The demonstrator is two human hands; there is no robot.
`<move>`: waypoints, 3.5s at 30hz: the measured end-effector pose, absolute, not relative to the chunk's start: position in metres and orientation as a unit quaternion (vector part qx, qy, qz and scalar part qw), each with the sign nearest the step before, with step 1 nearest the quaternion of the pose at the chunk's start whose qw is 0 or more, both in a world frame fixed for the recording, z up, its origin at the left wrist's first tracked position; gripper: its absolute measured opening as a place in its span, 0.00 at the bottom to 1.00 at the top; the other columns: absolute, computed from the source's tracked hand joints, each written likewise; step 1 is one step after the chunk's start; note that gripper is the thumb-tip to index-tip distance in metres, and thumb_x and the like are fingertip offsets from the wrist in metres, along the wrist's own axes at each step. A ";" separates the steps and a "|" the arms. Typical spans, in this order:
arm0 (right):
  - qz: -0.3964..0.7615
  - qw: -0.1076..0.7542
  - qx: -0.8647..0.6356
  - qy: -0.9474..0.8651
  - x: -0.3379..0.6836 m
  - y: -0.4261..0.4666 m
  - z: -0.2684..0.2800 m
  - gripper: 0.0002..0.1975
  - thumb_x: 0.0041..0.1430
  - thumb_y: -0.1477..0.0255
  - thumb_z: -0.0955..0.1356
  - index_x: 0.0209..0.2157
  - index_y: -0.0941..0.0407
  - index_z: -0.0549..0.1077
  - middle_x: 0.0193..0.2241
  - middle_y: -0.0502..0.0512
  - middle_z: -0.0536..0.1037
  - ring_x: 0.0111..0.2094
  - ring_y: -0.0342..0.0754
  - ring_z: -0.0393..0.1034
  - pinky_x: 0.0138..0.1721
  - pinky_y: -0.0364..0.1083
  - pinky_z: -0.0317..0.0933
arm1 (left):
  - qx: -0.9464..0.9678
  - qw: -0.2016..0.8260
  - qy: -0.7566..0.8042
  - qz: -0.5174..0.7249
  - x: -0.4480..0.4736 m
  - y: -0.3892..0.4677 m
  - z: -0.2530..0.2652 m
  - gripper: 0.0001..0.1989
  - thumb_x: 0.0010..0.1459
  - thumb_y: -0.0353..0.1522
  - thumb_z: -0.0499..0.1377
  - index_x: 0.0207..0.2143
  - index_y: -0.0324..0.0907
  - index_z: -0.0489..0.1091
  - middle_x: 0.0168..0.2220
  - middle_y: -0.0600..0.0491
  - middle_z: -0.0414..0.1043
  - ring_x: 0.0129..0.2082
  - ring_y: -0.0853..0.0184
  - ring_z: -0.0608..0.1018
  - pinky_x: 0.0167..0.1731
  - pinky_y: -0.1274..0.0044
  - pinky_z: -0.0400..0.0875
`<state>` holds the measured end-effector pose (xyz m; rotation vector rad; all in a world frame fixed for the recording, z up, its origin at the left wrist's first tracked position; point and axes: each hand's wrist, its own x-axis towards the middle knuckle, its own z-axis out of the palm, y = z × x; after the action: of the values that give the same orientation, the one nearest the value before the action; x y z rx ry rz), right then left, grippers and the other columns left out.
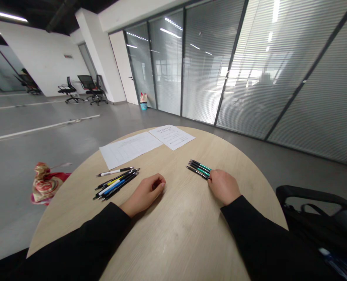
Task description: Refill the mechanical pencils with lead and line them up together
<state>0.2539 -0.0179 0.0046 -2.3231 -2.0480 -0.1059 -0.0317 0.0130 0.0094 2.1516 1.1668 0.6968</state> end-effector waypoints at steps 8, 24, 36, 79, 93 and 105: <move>-0.034 0.030 -0.752 -0.658 0.255 -0.017 0.003 0.10 0.66 0.71 0.63 0.38 0.58 0.76 0.37 0.62 0.78 0.38 0.51 0.75 0.34 0.44 0.61 | 0.809 0.297 0.437 0.256 -0.031 0.013 0.009 0.10 0.63 0.37 0.53 0.33 0.41 0.68 0.28 0.55 0.70 0.28 0.67 0.70 0.30 0.75 0.62; -0.024 0.027 -0.754 -0.656 0.257 -0.017 0.005 0.11 0.67 0.71 0.63 0.38 0.59 0.75 0.38 0.63 0.78 0.39 0.51 0.74 0.36 0.44 0.61 | 0.814 0.291 0.438 0.246 -0.030 0.011 0.013 0.12 0.62 0.39 0.53 0.33 0.41 0.69 0.27 0.54 0.70 0.27 0.66 0.70 0.30 0.75 0.62; -0.027 0.059 -0.754 -0.654 0.261 -0.017 0.005 0.08 0.64 0.72 0.63 0.37 0.58 0.74 0.37 0.60 0.78 0.38 0.50 0.73 0.33 0.43 0.57 | 0.817 0.293 0.434 0.244 -0.031 0.012 0.011 0.11 0.63 0.38 0.53 0.33 0.41 0.69 0.27 0.55 0.70 0.27 0.66 0.69 0.29 0.76 0.62; 0.019 0.131 -0.758 -0.638 0.285 -0.016 0.012 0.09 0.60 0.73 0.63 0.29 0.57 0.73 0.29 0.56 0.78 0.31 0.46 0.69 0.30 0.43 0.49 | 0.877 0.190 0.406 0.174 -0.037 0.014 0.014 0.10 0.65 0.34 0.50 0.36 0.42 0.70 0.35 0.49 0.75 0.35 0.61 0.75 0.37 0.72 0.66; 0.128 0.282 -0.513 -0.801 0.240 -0.025 -0.010 0.07 0.51 0.81 0.63 0.25 0.56 0.64 0.23 0.48 0.68 0.27 0.43 0.62 0.31 0.42 0.49 | 0.827 -0.162 0.537 0.016 -0.061 0.025 0.022 0.09 0.63 0.27 0.50 0.39 0.38 0.69 0.40 0.42 0.69 0.40 0.55 0.72 0.39 0.67 0.66; 0.122 0.285 -0.494 -0.813 0.219 -0.028 -0.022 0.07 0.50 0.82 0.63 0.25 0.55 0.63 0.25 0.49 0.69 0.29 0.44 0.62 0.33 0.43 0.50 | 0.763 -0.167 0.624 -0.018 -0.096 0.038 0.030 0.13 0.67 0.29 0.45 0.42 0.35 0.69 0.40 0.40 0.72 0.39 0.53 0.76 0.35 0.68 0.67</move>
<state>0.2189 -0.0280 -0.0217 -1.3200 -2.1731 0.3258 -0.0958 0.0378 0.0303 2.6914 2.2007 -0.0643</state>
